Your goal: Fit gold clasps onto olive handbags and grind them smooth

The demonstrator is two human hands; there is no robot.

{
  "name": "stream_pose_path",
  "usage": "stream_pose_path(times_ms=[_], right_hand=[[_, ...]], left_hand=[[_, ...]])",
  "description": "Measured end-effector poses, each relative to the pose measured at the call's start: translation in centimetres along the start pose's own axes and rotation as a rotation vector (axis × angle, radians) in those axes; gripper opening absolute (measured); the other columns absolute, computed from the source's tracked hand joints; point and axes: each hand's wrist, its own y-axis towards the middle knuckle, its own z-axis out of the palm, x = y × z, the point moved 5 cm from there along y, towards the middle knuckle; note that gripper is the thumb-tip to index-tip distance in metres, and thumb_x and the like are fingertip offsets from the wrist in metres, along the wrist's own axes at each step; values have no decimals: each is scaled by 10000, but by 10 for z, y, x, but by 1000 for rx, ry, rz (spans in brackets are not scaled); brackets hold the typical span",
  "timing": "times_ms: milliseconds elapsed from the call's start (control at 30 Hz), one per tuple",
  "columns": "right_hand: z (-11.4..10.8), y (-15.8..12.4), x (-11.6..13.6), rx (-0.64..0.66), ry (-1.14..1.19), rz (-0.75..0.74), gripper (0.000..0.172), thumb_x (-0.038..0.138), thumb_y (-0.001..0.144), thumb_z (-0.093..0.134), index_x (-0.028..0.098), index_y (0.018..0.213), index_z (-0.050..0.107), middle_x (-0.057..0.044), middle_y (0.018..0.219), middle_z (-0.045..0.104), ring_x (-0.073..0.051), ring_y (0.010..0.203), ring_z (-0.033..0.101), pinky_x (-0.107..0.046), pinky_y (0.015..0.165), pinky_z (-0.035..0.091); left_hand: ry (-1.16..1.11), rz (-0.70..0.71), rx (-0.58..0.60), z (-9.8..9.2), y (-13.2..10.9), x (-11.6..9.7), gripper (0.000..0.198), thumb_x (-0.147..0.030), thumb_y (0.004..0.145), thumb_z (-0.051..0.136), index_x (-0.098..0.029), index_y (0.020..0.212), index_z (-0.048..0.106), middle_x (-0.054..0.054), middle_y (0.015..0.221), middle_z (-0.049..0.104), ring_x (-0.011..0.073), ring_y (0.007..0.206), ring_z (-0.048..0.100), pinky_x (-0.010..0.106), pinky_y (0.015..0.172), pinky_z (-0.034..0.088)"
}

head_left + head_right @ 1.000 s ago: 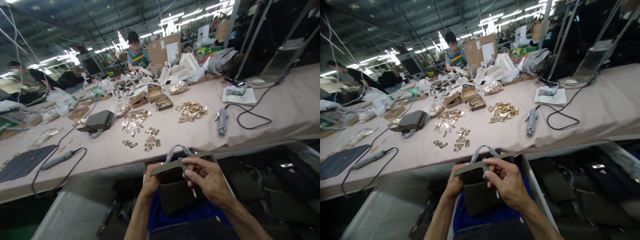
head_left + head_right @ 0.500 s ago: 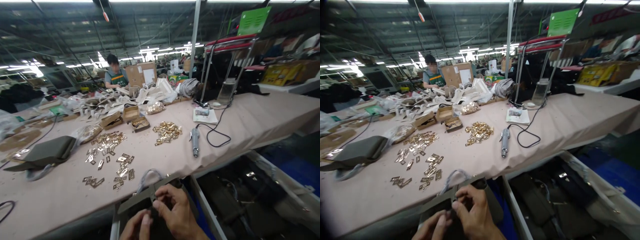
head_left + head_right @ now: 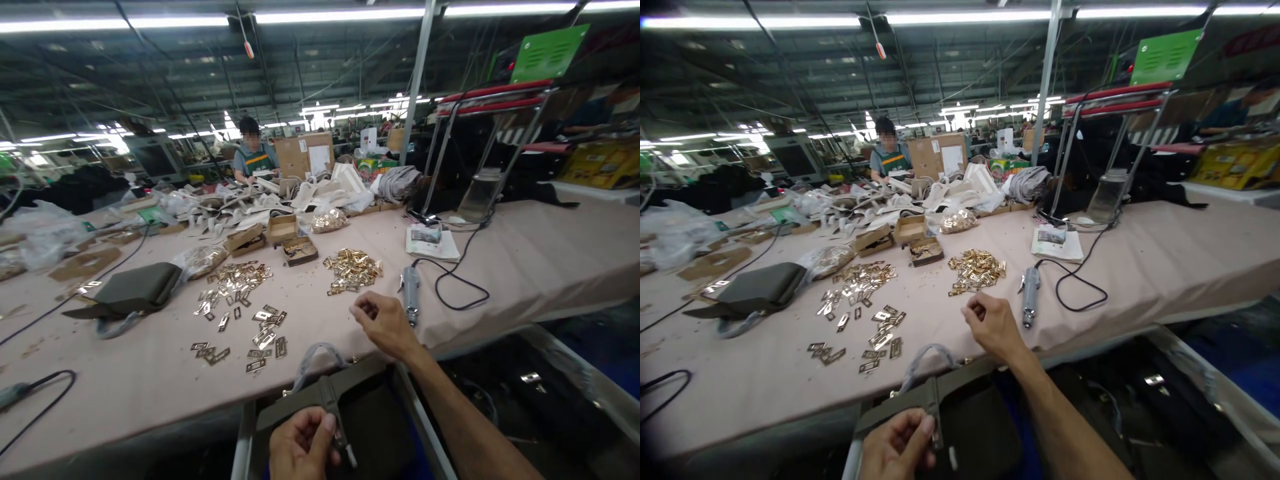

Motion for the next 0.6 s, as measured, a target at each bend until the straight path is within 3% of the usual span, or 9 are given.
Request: stream_pose_path(times_ms=[100, 200, 400, 500, 600], right_hand=[[5, 46, -27, 21, -281, 20, 109, 261, 909, 640, 200, 856, 712, -25, 798, 739, -168, 761, 682, -254, 733, 486], [18, 72, -50, 70, -585, 88, 70, 211, 878, 645, 185, 883, 709, -83, 922, 760, -216, 911, 693, -286, 823, 476], [32, 84, -61, 49, -636, 80, 113, 184, 885, 619, 159, 952, 707, -154, 1052, 749, -255, 1008, 681, -333, 873, 479], [29, 76, -57, 47, -448, 60, 185, 244, 889, 616, 155, 1007, 726, -95, 869, 744, -217, 832, 693, -325, 784, 513], [27, 57, -50, 110, 86, 94, 394, 363, 835, 685, 122, 1144, 714, -15, 692, 678, -166, 607, 634, -292, 602, 514]], left_hand=[[16, -28, 53, -3, 2, 7, 635, -740, 709, 848, -138, 622, 666, 73, 543, 605, 165, 427, 549, 215, 449, 397], [-1, -52, 88, -8, 4, 19, 627, -721, 712, 848, -138, 626, 635, 73, 546, 605, 151, 418, 540, 200, 450, 365], [-66, -54, 60, -11, 3, 33, 617, -707, 707, 861, -148, 645, 607, 67, 518, 586, 156, 397, 529, 203, 418, 362], [-115, -63, 50, -9, 2, 31, 618, -704, 688, 877, -147, 662, 609, 72, 527, 593, 154, 401, 527, 191, 404, 363], [-131, -64, 59, -7, 0, 26, 587, -667, 719, 877, -138, 667, 627, 66, 504, 579, 134, 394, 492, 174, 395, 302]])
